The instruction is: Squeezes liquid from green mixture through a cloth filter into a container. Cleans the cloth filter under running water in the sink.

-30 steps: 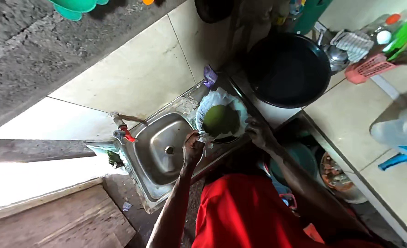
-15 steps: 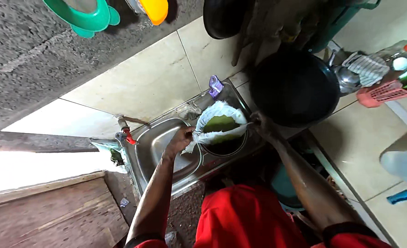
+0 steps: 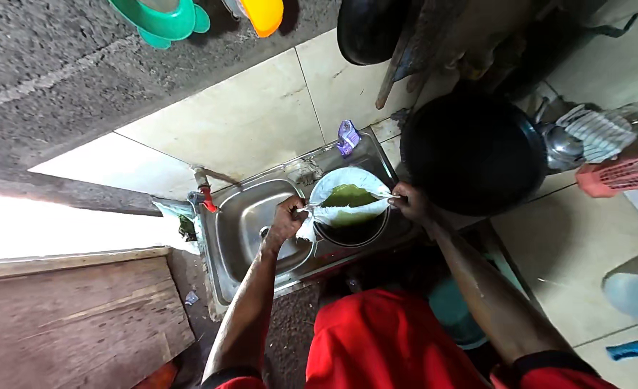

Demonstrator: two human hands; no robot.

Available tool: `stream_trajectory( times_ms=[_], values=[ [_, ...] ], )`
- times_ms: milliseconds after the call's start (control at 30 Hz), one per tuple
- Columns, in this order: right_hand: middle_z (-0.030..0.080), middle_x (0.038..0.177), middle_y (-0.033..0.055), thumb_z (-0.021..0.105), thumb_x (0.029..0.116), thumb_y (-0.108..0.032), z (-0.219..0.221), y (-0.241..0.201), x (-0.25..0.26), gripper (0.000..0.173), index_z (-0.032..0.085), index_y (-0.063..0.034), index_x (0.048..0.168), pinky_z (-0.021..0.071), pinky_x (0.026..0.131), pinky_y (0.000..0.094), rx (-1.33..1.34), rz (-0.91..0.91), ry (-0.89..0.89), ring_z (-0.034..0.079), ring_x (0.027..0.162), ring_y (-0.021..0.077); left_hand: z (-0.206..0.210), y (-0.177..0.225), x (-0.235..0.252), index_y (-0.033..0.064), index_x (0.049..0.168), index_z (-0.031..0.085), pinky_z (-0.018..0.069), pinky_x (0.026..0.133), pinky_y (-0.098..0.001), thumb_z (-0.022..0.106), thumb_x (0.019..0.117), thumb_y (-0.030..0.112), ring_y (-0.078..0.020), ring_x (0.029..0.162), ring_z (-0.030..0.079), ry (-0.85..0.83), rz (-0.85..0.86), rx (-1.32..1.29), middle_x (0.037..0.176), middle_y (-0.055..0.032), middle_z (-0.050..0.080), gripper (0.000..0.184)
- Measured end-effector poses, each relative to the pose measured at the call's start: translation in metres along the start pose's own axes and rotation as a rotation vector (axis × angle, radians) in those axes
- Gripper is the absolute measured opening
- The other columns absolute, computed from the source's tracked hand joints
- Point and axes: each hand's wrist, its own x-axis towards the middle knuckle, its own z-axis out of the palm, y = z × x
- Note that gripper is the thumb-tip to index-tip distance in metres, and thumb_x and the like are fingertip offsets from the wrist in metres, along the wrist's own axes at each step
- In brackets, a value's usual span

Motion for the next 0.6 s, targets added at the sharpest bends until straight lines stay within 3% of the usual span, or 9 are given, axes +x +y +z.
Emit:
stream_trajectory(
  times_ms=[67,133,200,267,333,400,467,533,600],
  values=[
    [0.067,0.094,0.0172,0.075,0.093,-0.014,0.0,-0.007,-0.004,0.022,0.064,-0.0001,0.105,0.0577,0.079,0.0518,-0.006,0.05,0.019,0.067,0.085,0.0286,-0.002,0.006,-0.005,0.0011,0.104,0.063,0.0571,0.074,-0.0393,0.072,0.0828,-0.002,-0.0191,0.079,0.065,0.011,-0.104,-0.036,0.092,-0.0109,0.067,0.024],
    [0.07,0.1,0.0165,0.077,0.092,-0.014,-0.001,-0.012,-0.006,0.028,0.064,-0.0038,0.114,0.0583,0.081,0.0536,0.009,0.075,0.032,0.069,0.089,0.0292,-0.002,0.014,-0.007,0.006,0.132,0.058,0.0546,0.07,-0.0405,0.07,0.0837,-0.004,-0.0202,0.077,0.061,-0.011,-0.181,-0.036,0.092,-0.0107,0.064,0.05],
    [0.071,0.111,0.0141,0.077,0.0921,-0.012,-0.006,-0.019,-0.008,0.035,0.064,-0.0089,0.124,0.059,0.087,0.0522,0.038,0.08,0.005,0.071,0.097,0.0274,-0.003,0.023,-0.009,0.009,0.143,0.056,0.054,0.075,-0.0446,0.066,0.086,-0.005,-0.0241,0.083,0.063,-0.021,-0.203,0.008,0.101,-0.0143,0.066,0.06],
    [0.07,0.123,0.0156,0.076,0.0931,-0.011,-0.012,-0.028,-0.007,0.045,0.062,-0.0134,0.136,0.057,0.092,0.0557,0.029,0.101,-0.025,0.07,0.105,0.0316,-0.005,0.03,-0.013,0.0041,0.13,0.066,0.0559,0.088,-0.0481,0.065,0.0889,-0.007,-0.0276,0.099,0.067,-0.019,-0.194,0.05,0.119,-0.0171,0.068,0.043],
    [0.064,0.136,0.0166,0.073,0.0953,-0.013,-0.013,-0.03,0.001,0.057,0.054,-0.0162,0.149,0.0522,0.102,0.0565,0.007,0.145,-0.064,0.065,0.119,0.0331,-0.003,0.036,-0.016,0.0012,0.107,0.073,0.0542,0.081,-0.0465,0.067,0.0849,-0.008,-0.0271,0.092,0.064,0.038,-0.145,0.104,0.11,-0.0173,0.067,0.024],
    [0.067,0.135,0.0122,0.073,0.0961,-0.014,-0.009,-0.027,0.004,0.043,0.064,-0.0127,0.138,0.051,0.107,0.0513,0.003,0.145,-0.052,0.064,0.124,0.0264,-0.002,0.036,-0.019,-0.0001,0.094,0.073,0.0538,0.089,-0.0469,0.07,0.0792,-0.01,-0.0289,0.102,0.063,0.061,-0.067,0.126,0.111,-0.018,0.066,0.018],
    [0.072,0.118,0.0126,0.076,0.0934,-0.012,-0.009,-0.03,0.005,0.023,0.073,-0.008,0.116,0.0553,0.099,0.0518,0.013,0.161,0.001,0.069,0.111,0.0259,0.0,0.031,-0.019,-0.0008,0.087,0.069,0.0533,0.097,-0.0465,0.073,0.0769,-0.011,-0.0294,0.115,0.062,0.053,-0.015,0.111,0.123,-0.0182,0.065,0.015],
    [0.071,0.11,0.016,0.079,0.0904,-0.012,-0.012,-0.032,0.006,0.018,0.072,-0.0046,0.105,0.0555,0.092,0.0564,-0.004,0.188,0.029,0.069,0.103,0.0306,0.001,0.031,-0.02,-0.0011,0.086,0.065,0.0546,0.093,-0.0461,0.073,0.079,-0.009,-0.0273,0.108,0.065,0.043,-0.032,0.089,0.121,-0.017,0.067,0.013],
    [0.071,0.106,0.0181,0.078,0.0903,-0.012,-0.01,-0.03,0.005,0.019,0.07,-0.0024,0.104,0.0553,0.091,0.059,-0.051,0.186,0.037,0.069,0.101,0.0333,-0.003,0.031,-0.022,0.0007,0.092,0.064,0.0574,0.084,-0.0467,0.074,0.0824,-0.005,-0.025,0.093,0.069,0.018,-0.061,0.101,0.105,-0.0144,0.071,0.015]
  ],
)
